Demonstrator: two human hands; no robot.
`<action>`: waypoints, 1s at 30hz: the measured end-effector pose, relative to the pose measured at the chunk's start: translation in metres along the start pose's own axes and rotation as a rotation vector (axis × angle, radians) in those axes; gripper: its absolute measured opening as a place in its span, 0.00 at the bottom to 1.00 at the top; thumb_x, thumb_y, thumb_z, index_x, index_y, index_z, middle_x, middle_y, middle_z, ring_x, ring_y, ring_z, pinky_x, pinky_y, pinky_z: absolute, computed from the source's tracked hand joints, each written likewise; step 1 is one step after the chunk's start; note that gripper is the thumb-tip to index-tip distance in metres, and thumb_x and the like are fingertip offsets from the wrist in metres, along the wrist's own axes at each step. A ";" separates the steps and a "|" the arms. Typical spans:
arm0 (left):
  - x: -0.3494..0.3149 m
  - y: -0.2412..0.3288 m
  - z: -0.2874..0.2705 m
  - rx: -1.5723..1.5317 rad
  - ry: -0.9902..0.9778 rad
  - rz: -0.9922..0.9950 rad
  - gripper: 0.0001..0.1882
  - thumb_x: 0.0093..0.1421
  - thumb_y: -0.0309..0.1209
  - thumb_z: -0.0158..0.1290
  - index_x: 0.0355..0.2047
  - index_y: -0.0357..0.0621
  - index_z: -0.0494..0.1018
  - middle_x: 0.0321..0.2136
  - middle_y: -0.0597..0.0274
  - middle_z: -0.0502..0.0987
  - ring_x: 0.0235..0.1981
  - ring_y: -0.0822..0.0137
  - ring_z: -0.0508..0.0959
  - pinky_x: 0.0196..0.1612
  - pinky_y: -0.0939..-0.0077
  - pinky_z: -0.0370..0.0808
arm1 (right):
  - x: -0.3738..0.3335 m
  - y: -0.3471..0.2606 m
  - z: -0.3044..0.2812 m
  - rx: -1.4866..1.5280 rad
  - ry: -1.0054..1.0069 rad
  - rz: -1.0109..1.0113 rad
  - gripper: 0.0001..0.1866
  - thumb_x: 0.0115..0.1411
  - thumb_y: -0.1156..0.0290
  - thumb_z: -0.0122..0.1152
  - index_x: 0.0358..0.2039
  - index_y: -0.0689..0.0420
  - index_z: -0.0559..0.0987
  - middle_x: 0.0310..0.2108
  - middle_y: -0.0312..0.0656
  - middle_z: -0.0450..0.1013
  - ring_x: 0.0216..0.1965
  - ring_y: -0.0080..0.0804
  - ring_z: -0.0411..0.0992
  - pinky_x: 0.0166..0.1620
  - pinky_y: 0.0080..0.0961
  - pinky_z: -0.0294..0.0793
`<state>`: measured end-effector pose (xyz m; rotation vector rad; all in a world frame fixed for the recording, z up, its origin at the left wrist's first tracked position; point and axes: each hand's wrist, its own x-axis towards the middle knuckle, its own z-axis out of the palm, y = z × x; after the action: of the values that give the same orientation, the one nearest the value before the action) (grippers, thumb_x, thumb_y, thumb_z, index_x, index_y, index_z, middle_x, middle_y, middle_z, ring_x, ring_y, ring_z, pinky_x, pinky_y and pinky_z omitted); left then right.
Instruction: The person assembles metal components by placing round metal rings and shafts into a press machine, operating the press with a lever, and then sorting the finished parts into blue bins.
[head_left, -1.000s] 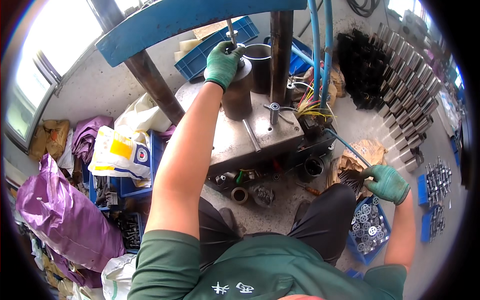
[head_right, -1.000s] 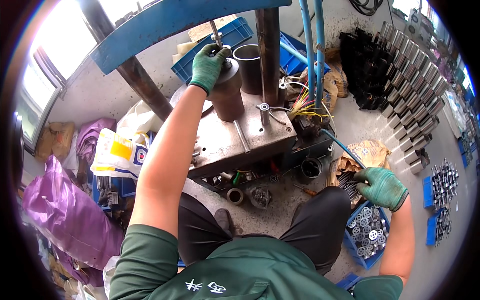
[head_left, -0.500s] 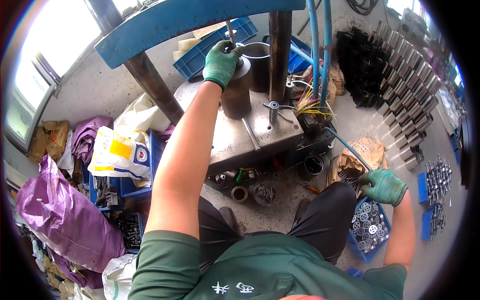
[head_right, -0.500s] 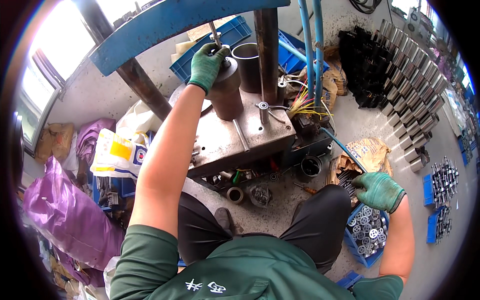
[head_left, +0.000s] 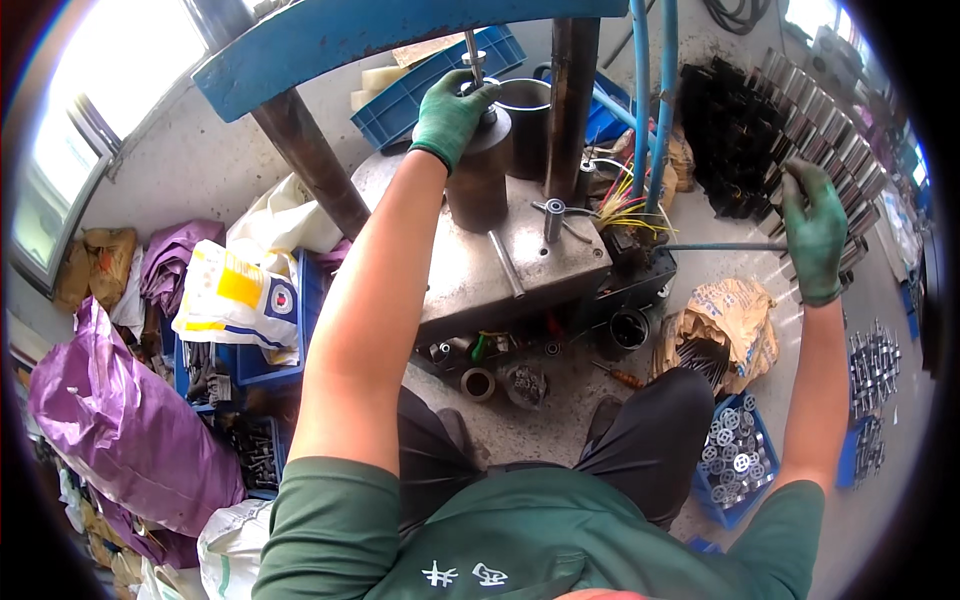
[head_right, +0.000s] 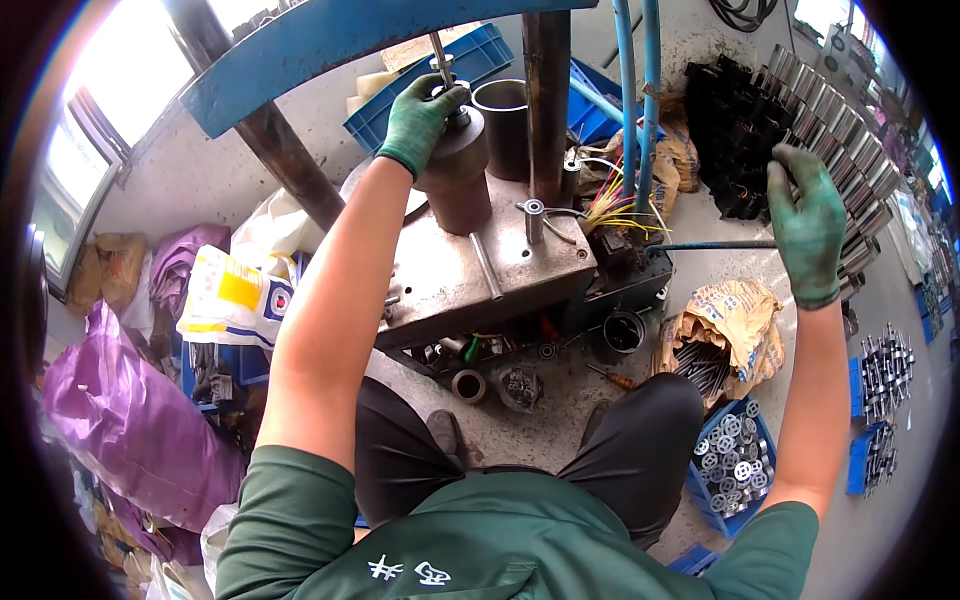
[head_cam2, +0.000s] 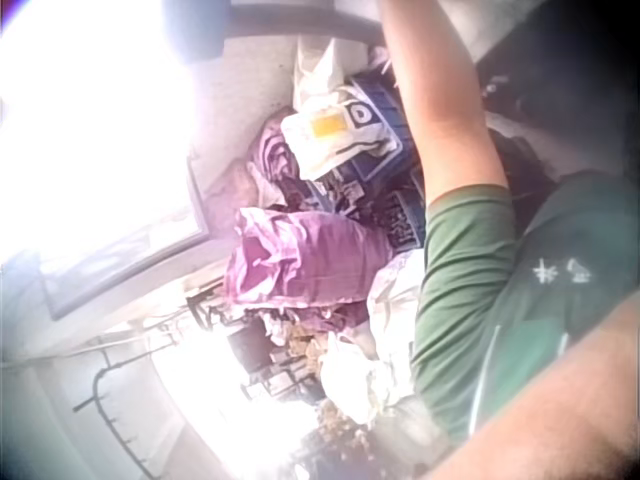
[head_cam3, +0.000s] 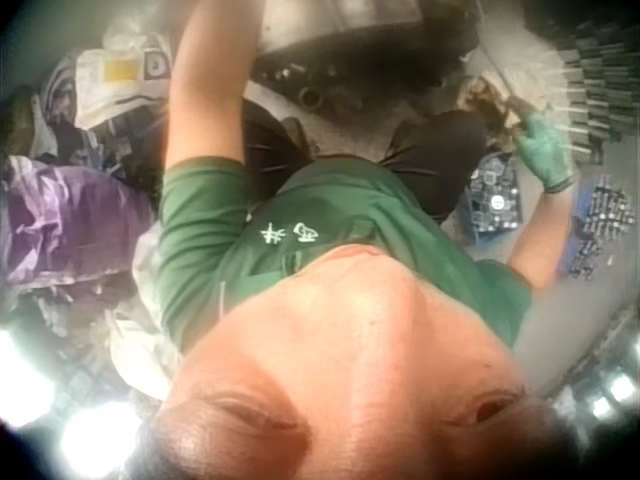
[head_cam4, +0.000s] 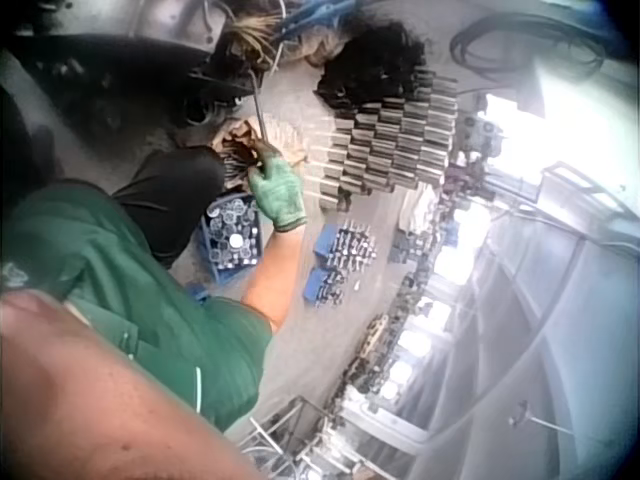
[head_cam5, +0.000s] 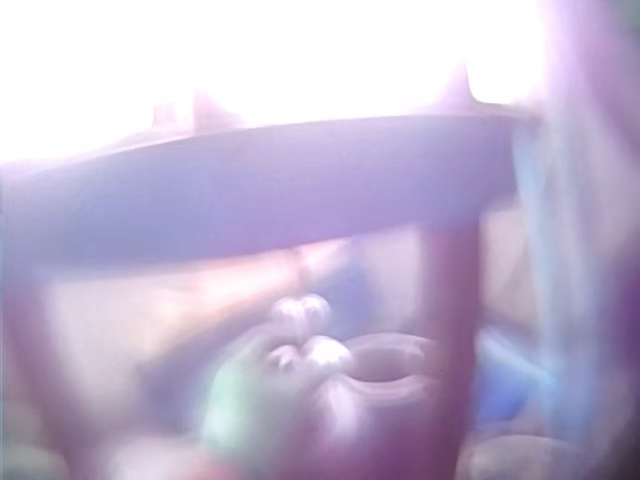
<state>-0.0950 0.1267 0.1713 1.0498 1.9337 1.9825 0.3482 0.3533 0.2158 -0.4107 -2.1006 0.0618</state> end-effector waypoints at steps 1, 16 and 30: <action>0.002 -0.002 -0.001 -0.031 -0.005 0.008 0.17 0.65 0.32 0.68 0.51 0.39 0.80 0.32 0.64 0.84 0.28 0.76 0.81 0.33 0.80 0.79 | 0.012 0.009 0.009 -0.008 0.021 0.003 0.13 0.70 0.72 0.65 0.53 0.60 0.83 0.47 0.43 0.83 0.45 0.29 0.81 0.51 0.25 0.79; -0.001 0.002 0.002 0.096 0.077 0.019 0.17 0.63 0.33 0.70 0.48 0.38 0.81 0.35 0.62 0.85 0.31 0.74 0.83 0.39 0.77 0.83 | -0.051 -0.012 -0.033 -0.036 -0.574 0.258 0.20 0.64 0.72 0.63 0.56 0.61 0.82 0.51 0.50 0.82 0.48 0.41 0.83 0.53 0.34 0.82; 0.007 -0.008 -0.003 0.154 0.077 0.092 0.22 0.61 0.37 0.72 0.50 0.38 0.82 0.33 0.59 0.86 0.29 0.73 0.83 0.39 0.77 0.83 | -0.123 -0.045 -0.061 0.013 -1.097 0.186 0.17 0.58 0.67 0.61 0.46 0.59 0.86 0.45 0.52 0.82 0.45 0.53 0.81 0.51 0.44 0.80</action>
<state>-0.1050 0.1292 0.1672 1.1344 2.1451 1.9741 0.4464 0.2655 0.1577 -0.6537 -3.1183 0.5065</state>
